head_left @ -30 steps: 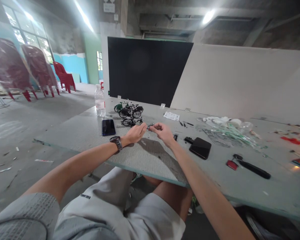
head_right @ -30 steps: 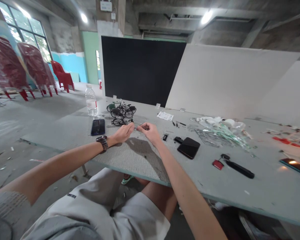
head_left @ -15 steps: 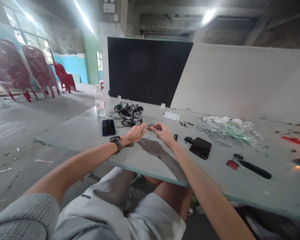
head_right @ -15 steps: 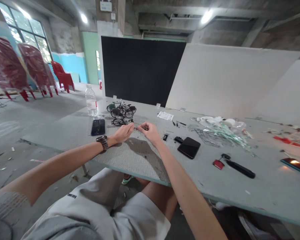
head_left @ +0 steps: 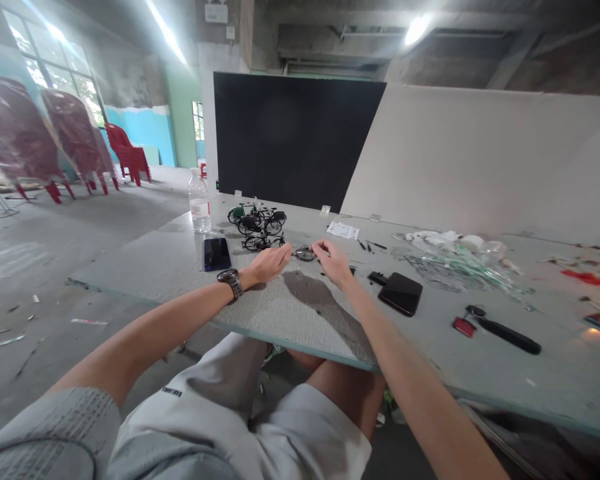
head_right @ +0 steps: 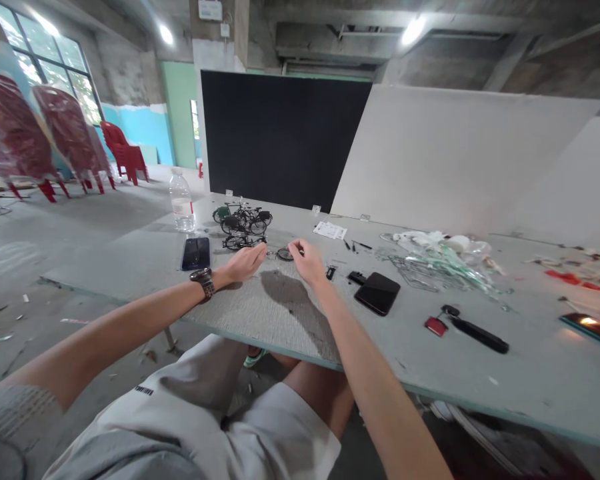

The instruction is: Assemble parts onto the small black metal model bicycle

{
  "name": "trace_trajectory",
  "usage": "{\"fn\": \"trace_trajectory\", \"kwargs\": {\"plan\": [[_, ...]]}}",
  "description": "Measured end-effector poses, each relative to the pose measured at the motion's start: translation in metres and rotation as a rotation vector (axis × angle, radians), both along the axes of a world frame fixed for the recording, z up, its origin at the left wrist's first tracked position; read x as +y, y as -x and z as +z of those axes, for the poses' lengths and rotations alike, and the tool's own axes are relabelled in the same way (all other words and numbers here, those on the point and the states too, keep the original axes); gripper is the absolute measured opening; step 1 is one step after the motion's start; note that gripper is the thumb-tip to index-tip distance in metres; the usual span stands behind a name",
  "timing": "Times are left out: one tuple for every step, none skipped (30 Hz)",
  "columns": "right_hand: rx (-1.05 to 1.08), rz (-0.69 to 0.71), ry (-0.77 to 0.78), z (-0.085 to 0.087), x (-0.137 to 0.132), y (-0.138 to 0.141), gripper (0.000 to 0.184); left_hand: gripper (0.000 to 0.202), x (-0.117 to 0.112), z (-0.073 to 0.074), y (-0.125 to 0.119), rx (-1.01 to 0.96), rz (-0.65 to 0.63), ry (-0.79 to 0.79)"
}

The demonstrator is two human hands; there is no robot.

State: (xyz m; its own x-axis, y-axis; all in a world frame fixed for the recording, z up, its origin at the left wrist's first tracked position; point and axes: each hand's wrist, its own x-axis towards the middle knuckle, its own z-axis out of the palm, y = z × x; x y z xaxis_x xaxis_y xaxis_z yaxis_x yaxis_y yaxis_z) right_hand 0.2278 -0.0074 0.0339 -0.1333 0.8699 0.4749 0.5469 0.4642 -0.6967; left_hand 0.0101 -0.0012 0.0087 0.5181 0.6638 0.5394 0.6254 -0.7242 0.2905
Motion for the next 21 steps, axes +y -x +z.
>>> {"fn": "trace_trajectory", "kwargs": {"plan": [[-0.084, -0.02, -0.028, -0.001, 0.002, -0.004, 0.037, 0.029, 0.001, -0.001, 0.001, -0.007, -0.006, 0.001], [-0.173, -0.023, -0.048, -0.002, 0.003, -0.007, 0.034, 0.029, 0.003, -0.002, 0.001, -0.013, -0.013, 0.002], [-0.257, -0.015, -0.063, -0.003, 0.004, -0.01, 0.032, 0.029, 0.005, -0.003, 0.002, -0.016, -0.022, 0.001], [-0.331, 0.002, -0.076, -0.004, 0.005, -0.012, 0.03, 0.03, 0.008, -0.005, 0.002, -0.015, -0.032, -0.002], [-0.393, 0.023, -0.086, -0.006, 0.006, -0.013, 0.029, 0.03, 0.01, -0.007, 0.003, -0.009, -0.04, -0.008], [-0.444, 0.042, -0.093, -0.007, 0.006, -0.013, 0.027, 0.03, 0.013, -0.009, 0.004, 0.006, -0.046, -0.015], [-0.484, 0.058, -0.096, -0.008, 0.006, -0.013, 0.025, 0.03, 0.015, -0.012, 0.005, 0.032, -0.051, -0.027], [-0.513, 0.068, -0.092, -0.01, 0.006, -0.012, 0.023, 0.03, 0.017, -0.014, 0.006, 0.069, -0.052, -0.046], [-0.532, 0.07, -0.08, -0.011, 0.006, -0.01, 0.021, 0.03, 0.019, -0.017, 0.006, 0.118, -0.05, -0.072], [-0.545, 0.07, -0.063, -0.013, 0.006, -0.008, 0.019, 0.031, 0.02, -0.019, 0.007, 0.171, -0.046, -0.102], [-0.555, 0.067, -0.045, -0.014, 0.006, -0.006, 0.017, 0.032, 0.021, -0.02, 0.008, 0.222, -0.042, -0.13], [-0.567, 0.062, -0.031, -0.016, 0.007, -0.004, 0.017, 0.033, 0.022, -0.022, 0.008, 0.262, -0.037, -0.15], [-0.584, 0.055, -0.02, -0.018, 0.007, -0.002, 0.018, 0.035, 0.022, -0.023, 0.009, 0.286, -0.031, -0.16], [-0.607, 0.05, -0.015, -0.019, 0.007, 0.0, 0.019, 0.036, 0.022, -0.023, 0.009, 0.299, -0.028, -0.163], [-0.635, 0.046, -0.016, -0.02, 0.007, 0.001, 0.02, 0.037, 0.022, -0.023, 0.009, 0.305, -0.029, -0.16], [-0.665, 0.042, -0.018, -0.02, 0.007, 0.002, 0.021, 0.038, 0.021, -0.022, 0.009, 0.308, -0.028, -0.156], [-0.694, 0.039, -0.016, -0.02, 0.007, 0.003, 0.022, 0.039, 0.02, -0.022, 0.009, 0.318, -0.019, -0.152], [-0.721, 0.036, -0.009, -0.02, 0.007, 0.004, 0.023, 0.039, 0.02, -0.021, 0.009, 0.332, -0.006, -0.147], [-0.745, 0.034, 0.002, -0.019, 0.006, 0.005, 0.024, 0.04, 0.019, -0.02, 0.009, 0.347, 0.009, -0.142], [-0.764, 0.03, 0.016, -0.017, 0.005, 0.006, 0.025, 0.041, 0.019, -0.019, 0.009, 0.363, 0.025, -0.138], [-0.779, 0.025, 0.028, -0.016, 0.004, 0.006, 0.025, 0.041, 0.018, -0.018, 0.009, 0.382, 0.039, -0.14]]}}
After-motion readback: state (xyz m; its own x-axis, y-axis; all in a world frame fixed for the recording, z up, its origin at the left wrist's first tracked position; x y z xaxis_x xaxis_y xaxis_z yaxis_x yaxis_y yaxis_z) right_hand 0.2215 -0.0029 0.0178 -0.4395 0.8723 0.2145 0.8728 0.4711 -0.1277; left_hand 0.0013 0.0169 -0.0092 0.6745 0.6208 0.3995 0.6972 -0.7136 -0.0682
